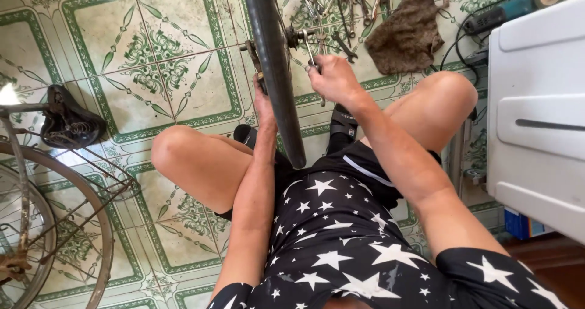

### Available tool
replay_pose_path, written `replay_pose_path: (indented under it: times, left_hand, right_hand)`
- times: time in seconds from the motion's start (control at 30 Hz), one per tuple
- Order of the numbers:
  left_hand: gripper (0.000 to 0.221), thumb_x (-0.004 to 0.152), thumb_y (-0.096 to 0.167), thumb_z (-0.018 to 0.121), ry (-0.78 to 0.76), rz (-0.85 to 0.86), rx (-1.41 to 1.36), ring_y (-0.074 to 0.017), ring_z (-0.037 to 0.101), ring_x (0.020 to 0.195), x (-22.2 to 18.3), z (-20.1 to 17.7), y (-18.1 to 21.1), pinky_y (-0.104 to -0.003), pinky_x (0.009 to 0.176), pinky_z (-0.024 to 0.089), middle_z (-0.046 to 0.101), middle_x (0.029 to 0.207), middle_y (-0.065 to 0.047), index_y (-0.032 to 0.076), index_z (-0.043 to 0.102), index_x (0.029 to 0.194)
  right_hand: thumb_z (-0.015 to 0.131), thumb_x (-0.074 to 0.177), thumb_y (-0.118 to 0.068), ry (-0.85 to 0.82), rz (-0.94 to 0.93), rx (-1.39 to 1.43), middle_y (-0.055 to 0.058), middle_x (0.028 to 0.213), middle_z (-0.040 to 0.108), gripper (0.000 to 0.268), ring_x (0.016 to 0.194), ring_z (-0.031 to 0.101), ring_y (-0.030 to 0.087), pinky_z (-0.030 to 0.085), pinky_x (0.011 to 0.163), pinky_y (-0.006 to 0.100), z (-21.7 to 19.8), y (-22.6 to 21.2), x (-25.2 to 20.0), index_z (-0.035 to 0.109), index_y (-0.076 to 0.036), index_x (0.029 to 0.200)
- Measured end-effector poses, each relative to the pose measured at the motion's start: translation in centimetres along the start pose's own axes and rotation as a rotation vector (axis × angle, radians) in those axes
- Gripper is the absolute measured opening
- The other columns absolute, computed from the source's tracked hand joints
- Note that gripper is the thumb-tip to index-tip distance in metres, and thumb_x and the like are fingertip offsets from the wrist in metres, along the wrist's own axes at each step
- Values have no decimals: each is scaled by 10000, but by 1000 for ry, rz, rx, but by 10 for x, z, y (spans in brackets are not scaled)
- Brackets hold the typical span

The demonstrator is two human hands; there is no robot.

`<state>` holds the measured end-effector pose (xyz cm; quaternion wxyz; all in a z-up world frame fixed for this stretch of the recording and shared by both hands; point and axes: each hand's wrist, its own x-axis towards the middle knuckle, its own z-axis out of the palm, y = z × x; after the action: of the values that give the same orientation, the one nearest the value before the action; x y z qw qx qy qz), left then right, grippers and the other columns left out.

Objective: The person uses a wrench to tighten or loosen the axle nuts and components on the hub of a bicycle wheel while sitting on the floor.

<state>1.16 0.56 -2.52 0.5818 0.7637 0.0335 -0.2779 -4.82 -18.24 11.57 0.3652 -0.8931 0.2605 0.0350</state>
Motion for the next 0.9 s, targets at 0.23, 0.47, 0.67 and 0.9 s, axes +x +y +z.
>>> replay_pose_path:
  times: [0.23, 0.47, 0.67, 0.9]
  left_hand:
    - [892, 906, 74, 728, -16, 123, -68, -185, 709, 878, 2, 3, -18, -305, 748, 615, 695, 1122, -117, 83, 191, 1619]
    - [338, 1107, 330, 458, -284, -28, -947, -146, 643, 675, 33, 7, -43, -282, 575, 552, 637, 857, -60, 26, 528, 1237]
    - [348, 1083, 416, 419, -155, -69, -730, -110, 598, 601, 3, -4, -15, -262, 514, 512, 596, 772, -10, 133, 610, 1148]
    - [327, 1081, 399, 468, -252, -85, -784, -135, 605, 620, -1, -17, -47, -278, 525, 520, 611, 790, -29, 103, 590, 1147]
  right_hand:
    - [638, 954, -160, 231, -113, 31, 237, 867, 710, 226, 818, 674, 460, 517, 724, 540, 53, 26, -2, 642, -16, 1128]
    - [638, 988, -154, 310, -160, 47, 204, 897, 727, 152, 825, 697, 429, 531, 706, 505, 58, 33, 11, 650, -39, 1085]
    - [652, 957, -172, 208, -16, 330, 152, 909, 745, 199, 750, 732, 341, 564, 687, 427, 77, 45, 32, 677, -61, 1120]
    - [707, 983, -145, 186, -352, 65, 151, 1001, 743, 145, 889, 707, 329, 562, 772, 436, 63, 89, 77, 726, -71, 1106]
